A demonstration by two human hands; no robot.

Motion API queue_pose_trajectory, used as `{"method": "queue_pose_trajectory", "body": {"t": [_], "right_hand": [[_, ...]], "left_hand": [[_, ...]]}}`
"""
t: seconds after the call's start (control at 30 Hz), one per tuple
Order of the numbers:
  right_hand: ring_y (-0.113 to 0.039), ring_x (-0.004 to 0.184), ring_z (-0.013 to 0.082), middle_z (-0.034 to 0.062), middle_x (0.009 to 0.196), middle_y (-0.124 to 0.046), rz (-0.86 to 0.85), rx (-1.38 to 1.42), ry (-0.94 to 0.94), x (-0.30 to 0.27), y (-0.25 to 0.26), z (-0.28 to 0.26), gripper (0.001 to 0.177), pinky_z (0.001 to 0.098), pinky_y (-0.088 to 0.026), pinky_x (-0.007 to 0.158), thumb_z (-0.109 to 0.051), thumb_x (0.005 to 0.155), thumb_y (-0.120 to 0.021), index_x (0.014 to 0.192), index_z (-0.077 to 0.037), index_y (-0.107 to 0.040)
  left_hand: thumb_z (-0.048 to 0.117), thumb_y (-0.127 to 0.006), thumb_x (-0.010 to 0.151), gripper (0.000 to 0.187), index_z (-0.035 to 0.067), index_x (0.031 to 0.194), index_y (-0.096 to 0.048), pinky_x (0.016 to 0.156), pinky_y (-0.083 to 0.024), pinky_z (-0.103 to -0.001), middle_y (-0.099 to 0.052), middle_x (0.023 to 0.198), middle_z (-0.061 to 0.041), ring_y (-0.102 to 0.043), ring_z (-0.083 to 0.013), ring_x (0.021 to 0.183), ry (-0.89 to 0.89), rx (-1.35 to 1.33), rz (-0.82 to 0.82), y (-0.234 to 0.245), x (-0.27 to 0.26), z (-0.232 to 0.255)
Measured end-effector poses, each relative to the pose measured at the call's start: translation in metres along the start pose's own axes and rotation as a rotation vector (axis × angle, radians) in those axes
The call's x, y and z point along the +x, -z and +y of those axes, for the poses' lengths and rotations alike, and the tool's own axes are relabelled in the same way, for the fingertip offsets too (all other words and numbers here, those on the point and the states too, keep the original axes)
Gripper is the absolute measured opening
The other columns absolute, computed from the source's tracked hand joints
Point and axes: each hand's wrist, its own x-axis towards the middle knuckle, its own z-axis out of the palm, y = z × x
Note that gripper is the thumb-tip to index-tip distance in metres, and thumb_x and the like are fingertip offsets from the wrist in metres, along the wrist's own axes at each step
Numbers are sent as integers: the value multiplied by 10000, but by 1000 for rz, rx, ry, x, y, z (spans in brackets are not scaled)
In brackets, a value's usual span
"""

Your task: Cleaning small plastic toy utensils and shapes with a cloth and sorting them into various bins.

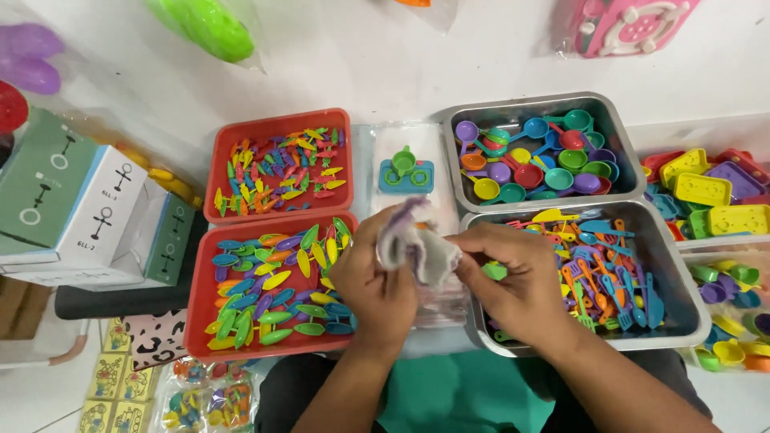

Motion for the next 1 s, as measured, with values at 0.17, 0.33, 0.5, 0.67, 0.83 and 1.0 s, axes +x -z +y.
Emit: {"method": "queue_pose_trajectory", "body": {"t": [0.17,0.33,0.5,0.67,0.83,1.0], "right_hand": [[-610,482,177,65,581,-638,9,-63,36,-1,-11,15,100,288,-510,517,-44,892,-718,852,-78,-803],[-470,523,101,42,545,-577,53,-116,-11,-9,-5,35,148,292,-477,520,-127,926,-744,780,-121,-764],[-623,523,218,106,558,-649,-24,-313,-38,3,13,18,95,340,-520,541,-46,898,-728,818,-82,-765],[-621,712,137,123,670,-680,-30,-115,-60,8,32,29,181,384,-581,728,74,963,-576,1023,4,-732],[-597,818,143,126,803,-735,-60,62,-234,0,43,58,183,406,-593,803,102,880,-726,1046,36,-768],[-602,726,121,106,802,-672,166,-162,-247,10,38,41,89,267,-547,690,64,1014,-670,1080,47,-727]], "left_hand": [[3,-542,906,191,2,949,-728,874,-510,-363,-652,929,-9,-545,-139,886,509,-323,174,-19,-27,-6],[7,-503,947,246,28,799,-697,787,-519,-372,-621,750,-8,-538,-119,781,656,-408,-147,-15,-27,-19],[134,-573,1018,247,40,823,-691,696,-536,-333,-675,658,-65,-541,-69,726,573,-188,-216,-1,1,0],[344,-722,955,475,115,561,-589,450,-436,-249,-603,440,-38,-472,-40,445,468,57,-360,15,11,-7],[277,-708,957,508,73,569,-451,417,-307,-237,-445,387,-86,-352,-69,427,367,32,-637,19,28,4],[324,-688,944,340,10,817,-660,434,-351,-321,-542,535,-108,-462,-177,442,413,125,-623,37,37,-5]]}}
